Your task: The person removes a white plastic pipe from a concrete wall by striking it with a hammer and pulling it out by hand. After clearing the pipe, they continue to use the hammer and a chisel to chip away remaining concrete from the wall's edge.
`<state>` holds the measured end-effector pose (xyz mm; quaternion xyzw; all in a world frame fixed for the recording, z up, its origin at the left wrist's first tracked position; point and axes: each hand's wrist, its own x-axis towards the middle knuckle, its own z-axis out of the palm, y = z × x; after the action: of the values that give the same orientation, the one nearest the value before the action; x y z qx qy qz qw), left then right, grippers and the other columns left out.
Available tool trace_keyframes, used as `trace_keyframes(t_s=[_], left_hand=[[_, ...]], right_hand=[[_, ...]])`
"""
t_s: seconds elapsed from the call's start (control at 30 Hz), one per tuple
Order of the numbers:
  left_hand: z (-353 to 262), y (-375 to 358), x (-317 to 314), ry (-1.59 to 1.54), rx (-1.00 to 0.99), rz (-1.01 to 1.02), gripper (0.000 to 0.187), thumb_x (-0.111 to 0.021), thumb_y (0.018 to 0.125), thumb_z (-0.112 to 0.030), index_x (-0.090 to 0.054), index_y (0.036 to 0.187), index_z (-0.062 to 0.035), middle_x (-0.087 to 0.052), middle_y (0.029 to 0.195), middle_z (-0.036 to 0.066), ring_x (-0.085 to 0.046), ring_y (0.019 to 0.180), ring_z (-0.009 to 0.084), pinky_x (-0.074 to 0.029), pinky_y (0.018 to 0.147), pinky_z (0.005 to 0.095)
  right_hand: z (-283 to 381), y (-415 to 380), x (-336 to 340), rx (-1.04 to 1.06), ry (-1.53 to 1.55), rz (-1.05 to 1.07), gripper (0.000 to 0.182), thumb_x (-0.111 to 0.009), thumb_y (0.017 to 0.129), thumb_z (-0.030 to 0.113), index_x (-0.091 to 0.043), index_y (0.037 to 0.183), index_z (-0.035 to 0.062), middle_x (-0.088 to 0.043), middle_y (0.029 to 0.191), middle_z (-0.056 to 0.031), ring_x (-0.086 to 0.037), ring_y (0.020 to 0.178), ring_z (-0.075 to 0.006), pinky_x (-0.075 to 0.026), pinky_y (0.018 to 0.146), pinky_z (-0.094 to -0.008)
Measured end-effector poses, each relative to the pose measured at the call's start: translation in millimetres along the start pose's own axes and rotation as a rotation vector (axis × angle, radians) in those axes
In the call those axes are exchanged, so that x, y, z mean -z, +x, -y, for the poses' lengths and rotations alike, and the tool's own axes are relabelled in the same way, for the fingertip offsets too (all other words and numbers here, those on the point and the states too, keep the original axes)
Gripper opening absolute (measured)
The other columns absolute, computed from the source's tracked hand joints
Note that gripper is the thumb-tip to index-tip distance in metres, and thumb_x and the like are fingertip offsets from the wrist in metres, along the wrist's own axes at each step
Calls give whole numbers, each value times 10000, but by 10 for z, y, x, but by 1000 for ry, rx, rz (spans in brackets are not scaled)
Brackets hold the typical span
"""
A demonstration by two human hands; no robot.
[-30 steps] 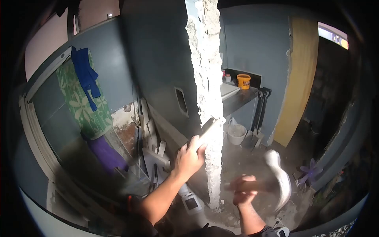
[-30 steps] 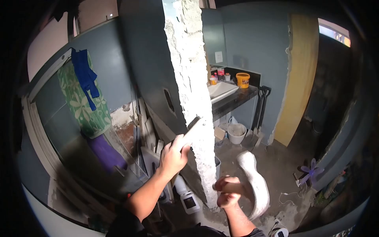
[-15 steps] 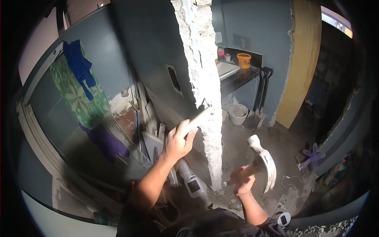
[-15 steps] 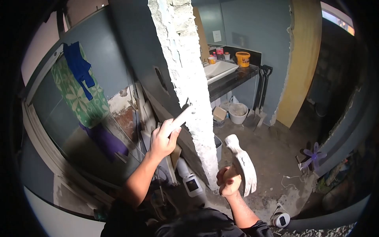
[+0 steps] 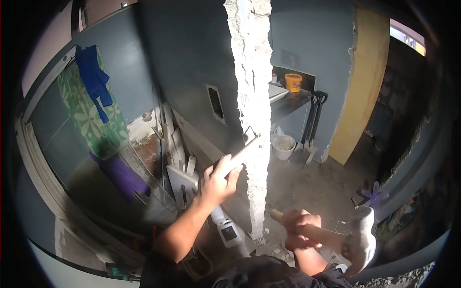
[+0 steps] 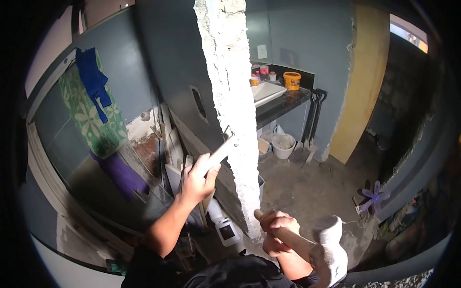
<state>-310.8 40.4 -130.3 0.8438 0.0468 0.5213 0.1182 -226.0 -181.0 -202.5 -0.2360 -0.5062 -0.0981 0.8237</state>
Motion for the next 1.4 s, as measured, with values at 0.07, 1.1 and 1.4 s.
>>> trace_keyframes(t_s=[0.07, 1.1, 1.4], left_hand=[[-89, 54, 59, -51, 32, 33, 253, -684, 922, -143, -620, 1100, 26, -673, 822, 206, -697, 716, 379, -545, 620, 399], [-108, -42, 52, -44, 272, 140, 342, -642, 930, -246, -600, 1192, -30, -707, 929, 215, -673, 871, 447, -539, 806, 513], [-131, 52, 95, -53, 185, 112, 274, -670, 926, -189, -605, 1134, -23, -691, 843, 228, -670, 750, 457, -544, 656, 511]], right_hand=[[-349, -60, 127, -23, -291, 97, 657, -356, 994, 668, -520, 918, 37, -511, 605, -53, -492, 493, -179, -447, 491, -354], [5, 154, -93, -71, -1331, 443, 580, -358, 1024, 603, -546, 982, 55, -541, 660, -46, -523, 514, -198, -458, 494, -350], [-121, 39, -186, -136, -328, 98, 526, -421, 1033, 510, -487, 851, 22, -494, 615, -62, -489, 475, -180, -419, 440, -307]])
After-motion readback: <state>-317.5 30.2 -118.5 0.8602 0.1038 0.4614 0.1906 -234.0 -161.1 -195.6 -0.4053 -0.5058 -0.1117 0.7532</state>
